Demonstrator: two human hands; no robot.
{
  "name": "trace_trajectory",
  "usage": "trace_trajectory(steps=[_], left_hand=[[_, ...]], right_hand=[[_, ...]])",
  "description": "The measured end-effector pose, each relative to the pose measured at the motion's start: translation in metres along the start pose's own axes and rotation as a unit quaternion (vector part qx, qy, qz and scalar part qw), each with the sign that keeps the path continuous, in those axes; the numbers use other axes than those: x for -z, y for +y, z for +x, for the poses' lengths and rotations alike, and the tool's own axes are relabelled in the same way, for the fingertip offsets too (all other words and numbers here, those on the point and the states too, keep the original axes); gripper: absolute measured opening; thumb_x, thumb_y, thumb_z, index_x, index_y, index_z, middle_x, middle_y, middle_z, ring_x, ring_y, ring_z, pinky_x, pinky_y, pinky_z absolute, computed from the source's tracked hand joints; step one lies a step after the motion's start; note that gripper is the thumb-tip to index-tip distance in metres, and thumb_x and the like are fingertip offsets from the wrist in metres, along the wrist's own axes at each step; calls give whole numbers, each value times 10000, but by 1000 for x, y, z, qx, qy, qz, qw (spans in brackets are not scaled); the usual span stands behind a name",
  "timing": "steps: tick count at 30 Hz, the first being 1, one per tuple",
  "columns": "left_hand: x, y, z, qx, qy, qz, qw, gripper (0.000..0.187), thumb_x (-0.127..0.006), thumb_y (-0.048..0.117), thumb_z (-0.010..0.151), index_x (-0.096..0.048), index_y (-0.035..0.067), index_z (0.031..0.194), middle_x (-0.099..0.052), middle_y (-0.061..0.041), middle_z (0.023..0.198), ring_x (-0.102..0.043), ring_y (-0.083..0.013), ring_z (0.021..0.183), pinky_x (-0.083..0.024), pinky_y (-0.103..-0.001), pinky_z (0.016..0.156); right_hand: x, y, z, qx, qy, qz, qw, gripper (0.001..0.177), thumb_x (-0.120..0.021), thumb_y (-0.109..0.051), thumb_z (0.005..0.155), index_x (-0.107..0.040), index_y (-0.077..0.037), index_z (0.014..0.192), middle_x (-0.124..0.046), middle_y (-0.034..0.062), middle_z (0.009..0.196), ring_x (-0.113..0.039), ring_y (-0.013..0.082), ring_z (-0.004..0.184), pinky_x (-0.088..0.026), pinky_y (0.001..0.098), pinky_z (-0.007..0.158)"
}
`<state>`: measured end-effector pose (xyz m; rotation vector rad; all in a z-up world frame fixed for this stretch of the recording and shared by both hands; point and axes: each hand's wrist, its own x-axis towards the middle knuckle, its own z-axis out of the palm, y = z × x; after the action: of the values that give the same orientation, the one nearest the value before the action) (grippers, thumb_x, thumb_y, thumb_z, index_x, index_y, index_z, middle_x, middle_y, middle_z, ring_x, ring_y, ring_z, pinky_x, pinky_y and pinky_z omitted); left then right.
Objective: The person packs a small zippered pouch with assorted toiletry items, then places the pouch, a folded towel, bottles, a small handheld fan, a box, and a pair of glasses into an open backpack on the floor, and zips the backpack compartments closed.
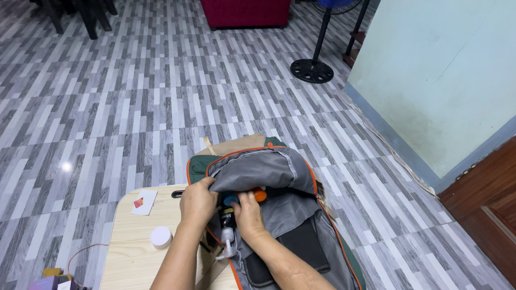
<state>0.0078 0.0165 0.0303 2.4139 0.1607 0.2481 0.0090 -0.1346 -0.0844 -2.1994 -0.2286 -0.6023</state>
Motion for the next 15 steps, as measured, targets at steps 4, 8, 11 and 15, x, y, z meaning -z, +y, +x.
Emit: trace_trajectory(steps=[4,8,11,15], left_hand=[[-5,-5,4,4,6,-10,1000,413,-668,125,763,-779,201,1154,-735,-232,1014,-708,-398,989,-554,-472,909],[-7,-7,6,5,11,-17,1000,414,-665,116,754,-783,193,1144,-735,-233,1016,-706,-400,988,-551,-472,909],[-7,-6,6,18,2,-16,1000,410,-660,116,764,-782,196,1147,-734,-233,1017,-706,-400,989,-551,-473,909],[-4,-3,6,10,0,-20,1000,392,-663,128,781,-778,180,1152,-732,-236,1019,-704,-400,1001,-551,-467,915]], right_hand=[[-7,19,9,17,-9,-11,1000,374,-728,-40,843,-643,-63,1207,-640,242,1166,-619,465,1069,-524,482,900],[-1,14,13,40,11,-26,999,377,-733,-34,821,-646,-56,1187,-638,258,1139,-623,480,1024,-528,489,867],[7,-2,0,-23,-34,-45,998,304,-712,-95,881,-641,-76,1176,-670,210,1092,-665,429,985,-538,486,853],[17,-20,-16,0,-60,-57,997,298,-664,-114,901,-654,-90,1197,-675,195,1158,-663,444,958,-535,517,821]])
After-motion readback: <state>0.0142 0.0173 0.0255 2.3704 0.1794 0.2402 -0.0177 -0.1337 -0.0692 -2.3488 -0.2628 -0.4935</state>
